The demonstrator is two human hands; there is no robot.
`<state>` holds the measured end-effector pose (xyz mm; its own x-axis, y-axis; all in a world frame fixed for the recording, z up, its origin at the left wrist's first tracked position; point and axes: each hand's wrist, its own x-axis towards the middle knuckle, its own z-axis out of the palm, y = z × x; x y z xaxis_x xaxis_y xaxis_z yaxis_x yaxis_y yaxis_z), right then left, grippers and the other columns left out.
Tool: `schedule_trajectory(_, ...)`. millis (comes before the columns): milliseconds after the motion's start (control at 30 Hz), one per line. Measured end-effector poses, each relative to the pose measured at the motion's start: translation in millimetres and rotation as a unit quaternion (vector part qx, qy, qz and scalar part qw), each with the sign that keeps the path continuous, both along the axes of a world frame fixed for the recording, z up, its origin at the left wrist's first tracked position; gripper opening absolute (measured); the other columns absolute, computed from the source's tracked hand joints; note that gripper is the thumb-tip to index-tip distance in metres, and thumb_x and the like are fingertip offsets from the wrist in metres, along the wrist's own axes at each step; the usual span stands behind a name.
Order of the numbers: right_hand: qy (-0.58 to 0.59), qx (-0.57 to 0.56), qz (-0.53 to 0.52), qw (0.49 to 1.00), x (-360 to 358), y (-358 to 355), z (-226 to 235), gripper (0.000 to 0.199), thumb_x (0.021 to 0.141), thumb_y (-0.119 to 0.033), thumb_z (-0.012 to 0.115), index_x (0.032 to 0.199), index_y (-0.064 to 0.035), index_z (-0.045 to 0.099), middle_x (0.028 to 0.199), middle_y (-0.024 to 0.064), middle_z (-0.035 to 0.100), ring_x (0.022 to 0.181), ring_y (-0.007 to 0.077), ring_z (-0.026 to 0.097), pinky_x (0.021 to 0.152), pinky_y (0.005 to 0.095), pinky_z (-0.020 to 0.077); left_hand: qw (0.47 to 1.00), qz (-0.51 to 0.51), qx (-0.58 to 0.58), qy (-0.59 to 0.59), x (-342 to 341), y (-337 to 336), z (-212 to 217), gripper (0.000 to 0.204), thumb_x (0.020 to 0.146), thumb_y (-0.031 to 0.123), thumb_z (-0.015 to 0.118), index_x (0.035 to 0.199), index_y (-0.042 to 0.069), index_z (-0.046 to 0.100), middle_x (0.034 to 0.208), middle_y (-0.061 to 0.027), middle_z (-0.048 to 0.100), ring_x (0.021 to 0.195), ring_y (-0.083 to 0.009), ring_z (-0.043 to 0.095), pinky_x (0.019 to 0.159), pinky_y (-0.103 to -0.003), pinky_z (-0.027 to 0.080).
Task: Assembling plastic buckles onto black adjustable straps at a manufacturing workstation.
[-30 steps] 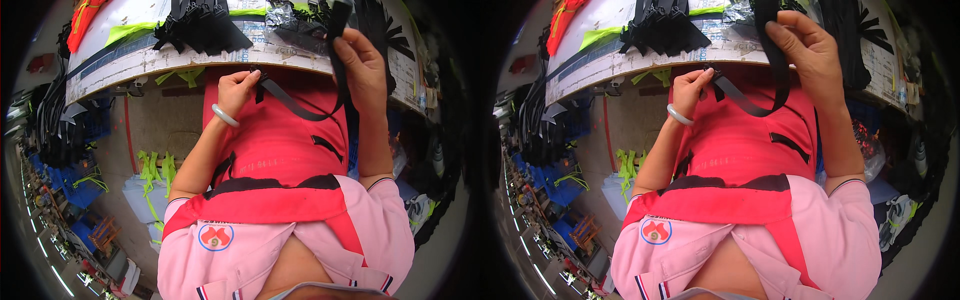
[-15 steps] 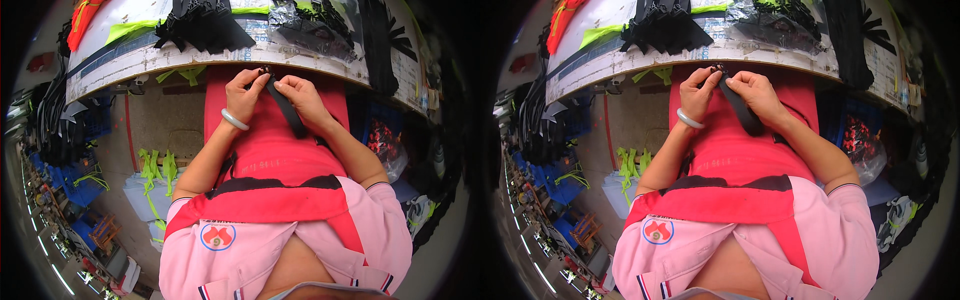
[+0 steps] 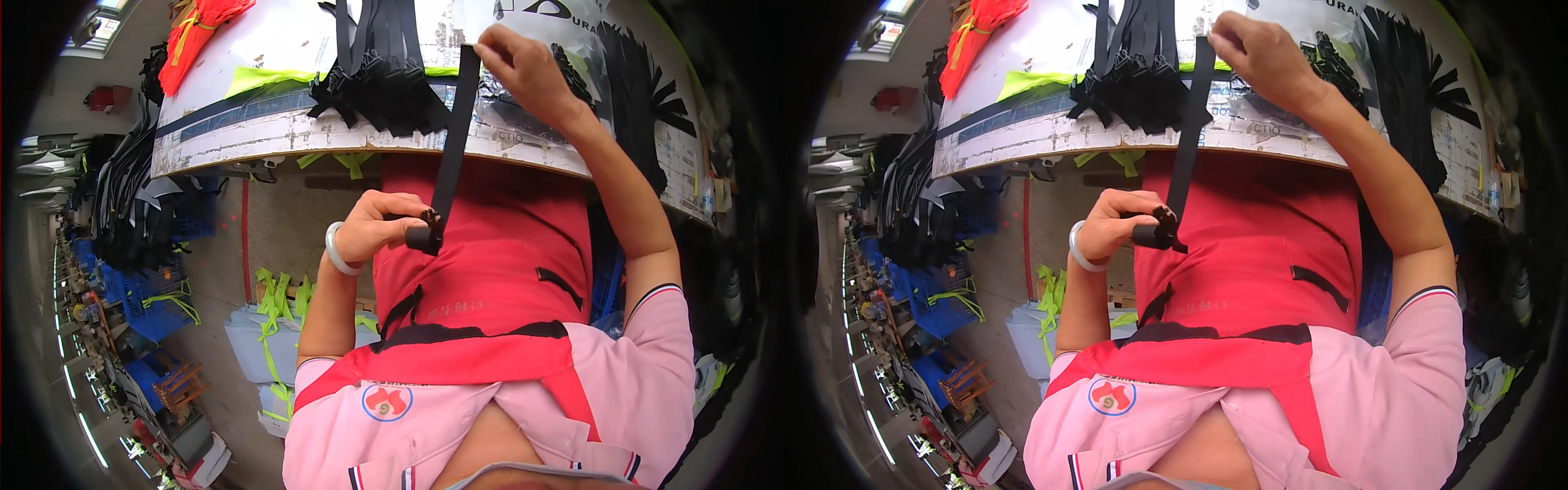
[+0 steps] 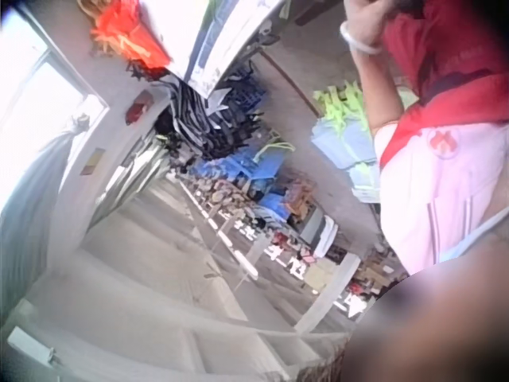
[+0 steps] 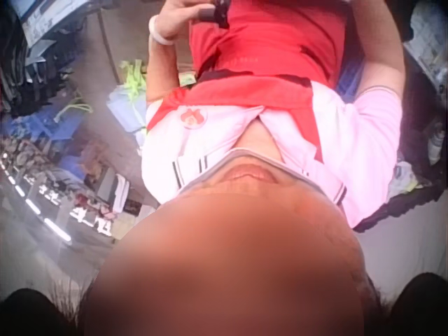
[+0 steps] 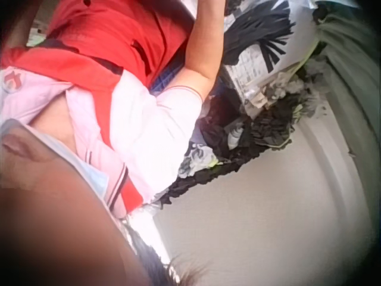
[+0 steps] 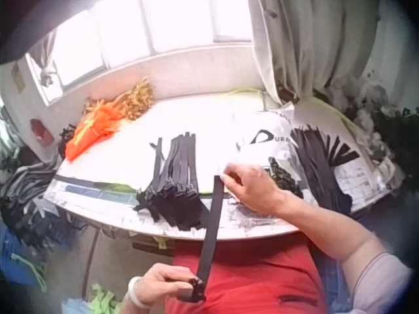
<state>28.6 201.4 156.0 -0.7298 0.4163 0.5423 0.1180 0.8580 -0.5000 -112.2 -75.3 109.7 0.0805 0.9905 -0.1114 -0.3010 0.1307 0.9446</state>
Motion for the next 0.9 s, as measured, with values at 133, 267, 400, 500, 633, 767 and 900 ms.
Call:
schedule_trajectory(133,0.096,-0.067,-0.108,0.987,-35,113,86,0.030,0.095,-0.028,0.054,0.110,-0.0021,0.058,0.069,0.0067,0.062,0.053,0.0132,0.058,0.048,0.0271,0.0479,0.992,0.126,0.018,-0.010,-51,11,49,0.017,0.089,0.010,0.063,0.100,-0.002,0.067,0.079,-0.0045,0.061,0.059,-0.0056,0.048,0.044,-0.020,0.033)
schedule_trajectory(267,0.138,-0.193,-0.060,0.970,-67,59,111,0.036,0.096,-0.030,0.052,0.115,0.0004,0.054,0.070,0.0047,0.060,0.053,0.0085,0.057,0.042,0.0221,0.0436,0.966,0.256,0.030,0.016,-94,77,50,0.023,0.091,0.018,0.064,0.105,0.000,0.066,0.076,-0.0023,0.059,0.059,-0.0068,0.050,0.043,-0.019,0.035)
schedule_trajectory(400,0.015,-0.163,0.052,0.985,-62,18,23,0.024,0.095,-0.023,0.056,0.111,-0.0057,0.063,0.067,0.0008,0.057,0.055,0.0058,0.053,0.051,0.0196,0.0428,0.919,0.365,-0.057,0.134,-102,114,18,0.029,0.089,0.019,0.067,0.112,0.001,0.064,0.077,-0.0019,0.060,0.057,-0.0062,0.050,0.041,-0.020,0.037)
schedule_trajectory(500,-0.078,-0.332,0.060,0.938,-33,-16,-23,0.022,0.095,-0.020,0.055,0.110,-0.0065,0.063,0.069,-0.0013,0.056,0.054,0.0030,0.049,0.049,0.0185,0.0420,0.882,0.402,0.001,0.247,-80,98,2,0.031,0.090,0.017,0.065,0.116,0.002,0.062,0.083,-0.0034,0.062,0.058,-0.0056,0.052,0.040,-0.019,0.038)
schedule_trajectory(633,-0.141,-0.481,0.115,0.858,0,-52,-61,0.019,0.095,-0.016,0.054,0.106,-0.0047,0.063,0.072,0.0002,0.057,0.057,0.0043,0.050,0.051,0.0190,0.0429,0.942,0.314,0.056,0.106,-34,66,-16,0.040,0.094,0.013,0.058,0.132,0.004,0.048,0.114,-0.0099,0.060,0.065,-0.0084,0.060,0.041,-0.017,0.042)
schedule_trajectory(767,-0.185,-0.438,0.240,0.847,10,-89,-71,0.017,0.095,-0.014,0.054,0.108,-0.0029,0.058,0.078,0.0010,0.060,0.062,0.0068,0.051,0.056,0.0223,0.0447,0.981,0.192,-0.017,0.004,23,60,-42,0.044,0.095,0.018,0.057,0.134,0.004,0.045,0.111,-0.0101,0.062,0.065,-0.0104,0.061,0.039,-0.019,0.042)
schedule_trajectory(900,-0.166,-0.594,0.177,0.767,22,-83,-78,0.015,0.095,-0.015,0.053,0.102,-0.0033,0.059,0.072,0.0017,0.059,0.057,0.0075,0.054,0.053,0.0218,0.0444,0.979,0.188,-0.034,-0.066,31,68,-54,0.043,0.097,0.024,0.054,0.132,0.001,0.047,0.110,-0.0114,0.062,0.066,-0.0133,0.061,0.041,-0.022,0.044)
